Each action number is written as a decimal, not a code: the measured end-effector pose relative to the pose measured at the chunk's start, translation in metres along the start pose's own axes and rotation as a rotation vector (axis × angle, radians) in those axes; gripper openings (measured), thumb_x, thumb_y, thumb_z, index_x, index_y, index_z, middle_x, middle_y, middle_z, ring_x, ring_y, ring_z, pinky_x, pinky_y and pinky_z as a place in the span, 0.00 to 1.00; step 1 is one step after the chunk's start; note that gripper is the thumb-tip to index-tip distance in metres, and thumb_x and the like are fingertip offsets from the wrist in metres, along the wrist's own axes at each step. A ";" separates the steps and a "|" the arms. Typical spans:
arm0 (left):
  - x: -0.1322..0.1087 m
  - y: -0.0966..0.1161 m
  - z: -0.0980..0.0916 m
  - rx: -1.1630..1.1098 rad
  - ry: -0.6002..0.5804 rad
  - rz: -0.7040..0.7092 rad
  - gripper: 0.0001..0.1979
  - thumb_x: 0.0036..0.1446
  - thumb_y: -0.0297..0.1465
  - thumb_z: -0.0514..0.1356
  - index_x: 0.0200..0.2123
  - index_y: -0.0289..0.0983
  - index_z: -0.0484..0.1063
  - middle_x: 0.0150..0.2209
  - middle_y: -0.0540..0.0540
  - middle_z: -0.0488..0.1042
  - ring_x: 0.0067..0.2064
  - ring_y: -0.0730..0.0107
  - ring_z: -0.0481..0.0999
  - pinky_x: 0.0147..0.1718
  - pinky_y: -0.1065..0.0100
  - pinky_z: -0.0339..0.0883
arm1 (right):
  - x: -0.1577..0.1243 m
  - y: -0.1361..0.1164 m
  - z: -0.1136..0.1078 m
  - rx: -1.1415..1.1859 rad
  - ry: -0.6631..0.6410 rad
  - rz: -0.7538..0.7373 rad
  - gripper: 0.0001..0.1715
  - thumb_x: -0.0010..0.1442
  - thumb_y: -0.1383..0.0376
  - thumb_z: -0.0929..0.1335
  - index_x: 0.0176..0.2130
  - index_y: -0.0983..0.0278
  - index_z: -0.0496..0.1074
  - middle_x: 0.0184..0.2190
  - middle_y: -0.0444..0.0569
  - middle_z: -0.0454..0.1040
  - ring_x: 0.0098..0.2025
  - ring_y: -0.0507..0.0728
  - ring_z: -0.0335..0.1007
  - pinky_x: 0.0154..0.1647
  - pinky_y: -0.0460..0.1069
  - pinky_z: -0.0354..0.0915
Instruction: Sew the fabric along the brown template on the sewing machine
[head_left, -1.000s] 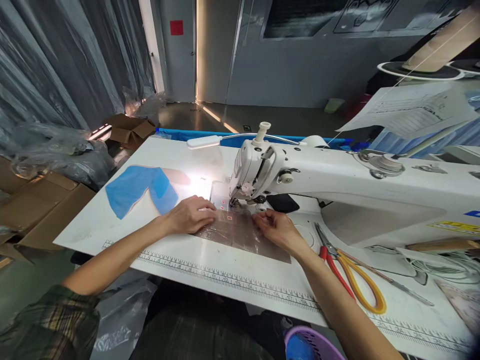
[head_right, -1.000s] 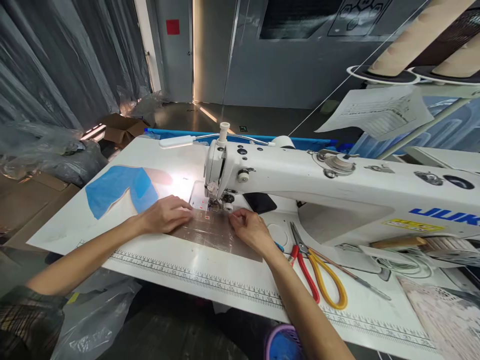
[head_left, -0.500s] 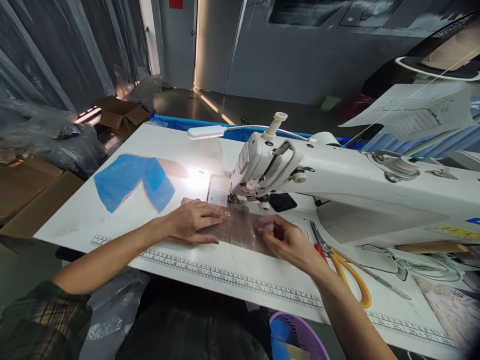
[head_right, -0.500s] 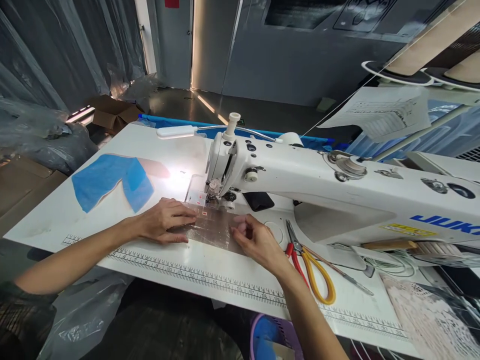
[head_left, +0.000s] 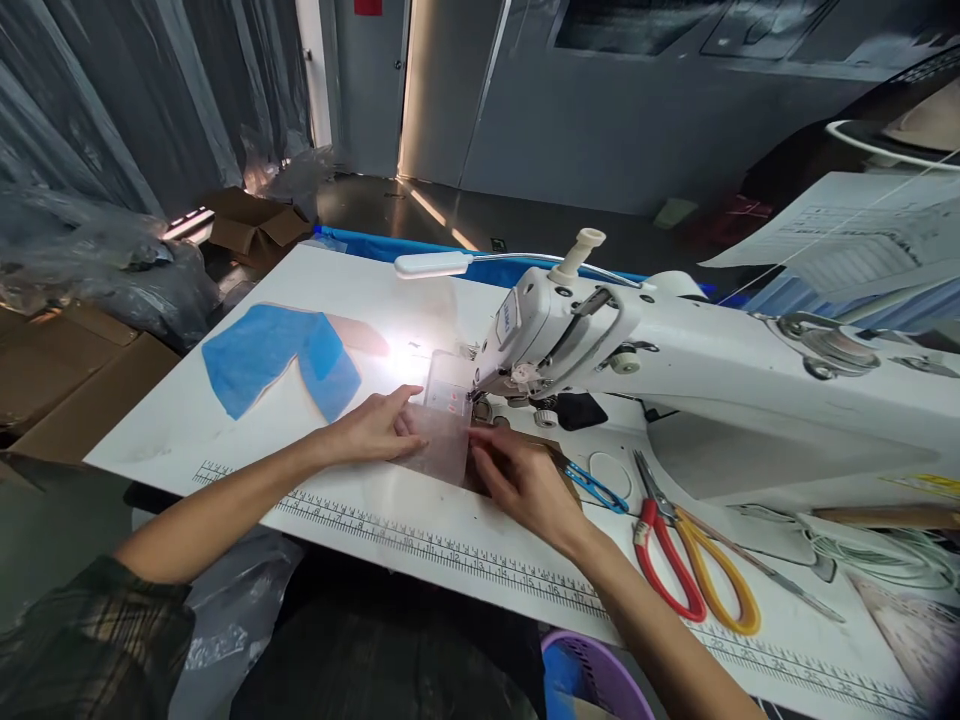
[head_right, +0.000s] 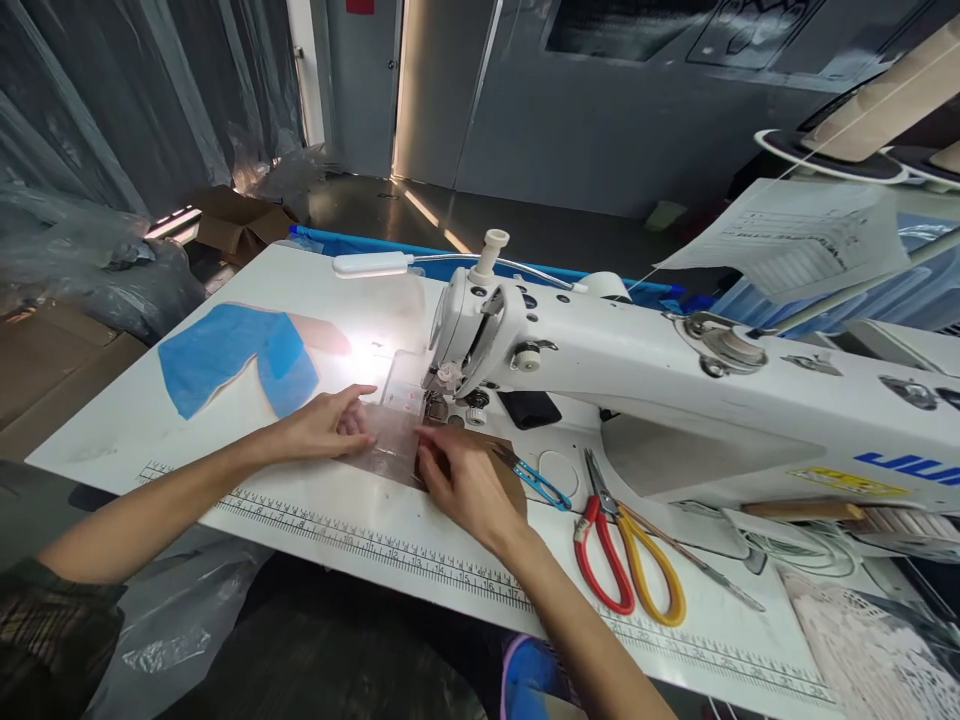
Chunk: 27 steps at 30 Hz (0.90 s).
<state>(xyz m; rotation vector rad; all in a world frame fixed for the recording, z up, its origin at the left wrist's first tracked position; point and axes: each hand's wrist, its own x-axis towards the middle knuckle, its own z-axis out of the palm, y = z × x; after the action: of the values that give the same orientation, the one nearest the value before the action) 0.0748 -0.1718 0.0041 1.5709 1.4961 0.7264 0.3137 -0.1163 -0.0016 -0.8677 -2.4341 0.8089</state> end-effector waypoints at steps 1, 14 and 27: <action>-0.001 0.002 0.003 0.012 0.031 -0.001 0.37 0.55 0.34 0.65 0.64 0.32 0.54 0.36 0.46 0.77 0.32 0.68 0.77 0.30 0.69 0.70 | -0.006 0.004 0.000 -0.104 -0.013 -0.094 0.18 0.66 0.63 0.61 0.50 0.64 0.73 0.38 0.54 0.75 0.39 0.59 0.72 0.42 0.56 0.71; -0.001 0.007 -0.007 0.008 0.155 -0.147 0.42 0.55 0.41 0.66 0.66 0.33 0.49 0.35 0.48 0.77 0.27 0.70 0.77 0.23 0.70 0.70 | 0.005 0.036 -0.008 -0.157 -0.073 -0.204 0.22 0.66 0.67 0.60 0.57 0.59 0.71 0.41 0.53 0.71 0.40 0.57 0.72 0.44 0.55 0.73; 0.005 0.008 -0.013 0.005 0.126 -0.249 0.34 0.59 0.31 0.63 0.64 0.32 0.53 0.30 0.49 0.76 0.24 0.72 0.76 0.23 0.71 0.70 | -0.004 0.038 0.009 -0.351 0.045 -0.319 0.23 0.67 0.66 0.61 0.59 0.62 0.69 0.41 0.55 0.66 0.43 0.59 0.66 0.42 0.56 0.71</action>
<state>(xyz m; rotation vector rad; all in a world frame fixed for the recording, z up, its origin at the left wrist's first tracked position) 0.0681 -0.1645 0.0166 1.3309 1.7493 0.6869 0.3277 -0.0982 -0.0335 -0.5786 -2.6224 0.2483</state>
